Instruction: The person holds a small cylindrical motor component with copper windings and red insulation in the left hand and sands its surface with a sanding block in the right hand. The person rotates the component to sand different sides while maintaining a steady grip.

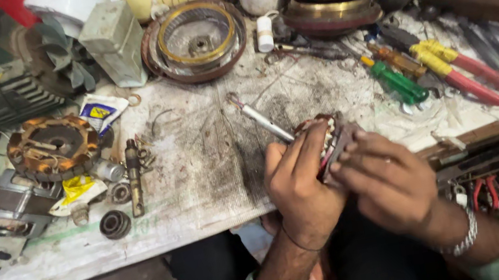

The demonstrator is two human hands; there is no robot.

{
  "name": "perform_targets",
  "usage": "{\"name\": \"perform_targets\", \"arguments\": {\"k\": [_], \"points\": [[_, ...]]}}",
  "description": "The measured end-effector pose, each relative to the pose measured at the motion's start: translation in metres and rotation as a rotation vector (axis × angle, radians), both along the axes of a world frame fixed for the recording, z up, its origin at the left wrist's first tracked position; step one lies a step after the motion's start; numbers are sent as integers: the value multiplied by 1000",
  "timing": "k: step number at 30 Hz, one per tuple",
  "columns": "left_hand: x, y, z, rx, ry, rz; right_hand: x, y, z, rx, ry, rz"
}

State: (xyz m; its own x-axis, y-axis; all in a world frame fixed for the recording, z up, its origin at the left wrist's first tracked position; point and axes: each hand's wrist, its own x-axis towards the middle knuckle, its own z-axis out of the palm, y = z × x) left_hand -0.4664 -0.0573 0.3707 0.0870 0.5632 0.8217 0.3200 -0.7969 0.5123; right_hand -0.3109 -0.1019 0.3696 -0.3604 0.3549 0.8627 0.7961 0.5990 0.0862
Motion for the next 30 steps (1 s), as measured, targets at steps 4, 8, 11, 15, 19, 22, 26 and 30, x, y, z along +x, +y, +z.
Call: {"name": "perform_targets", "arguments": {"k": [4, 8, 11, 15, 19, 22, 26, 30], "points": [[0, -3, 4, -40, 30, 25, -8, 0, 12, -38, 177, -83], [-2, -3, 5, -32, 0, -23, -12, -3, 14, -44, 63, 20], [-1, -3, 5, -17, 8, 25, -7, -2, 7, -38, 156, -77], [-1, -5, 6, -36, -3, 29, -1, -3, 4, -40, 2, 35], [-3, -6, 10, -34, 17, 33, -7, -3, 12, -132, 225, -140], [-3, -6, 11, -22, -14, -18, -11, -4, 16, -52, 45, 63], [1, -6, 11, -35, 18, 42, -5, -4, 13, -70, 151, -61], [-1, -8, 12, -23, 10, 19, 1, -4, 13, -54, 42, 73]]}}
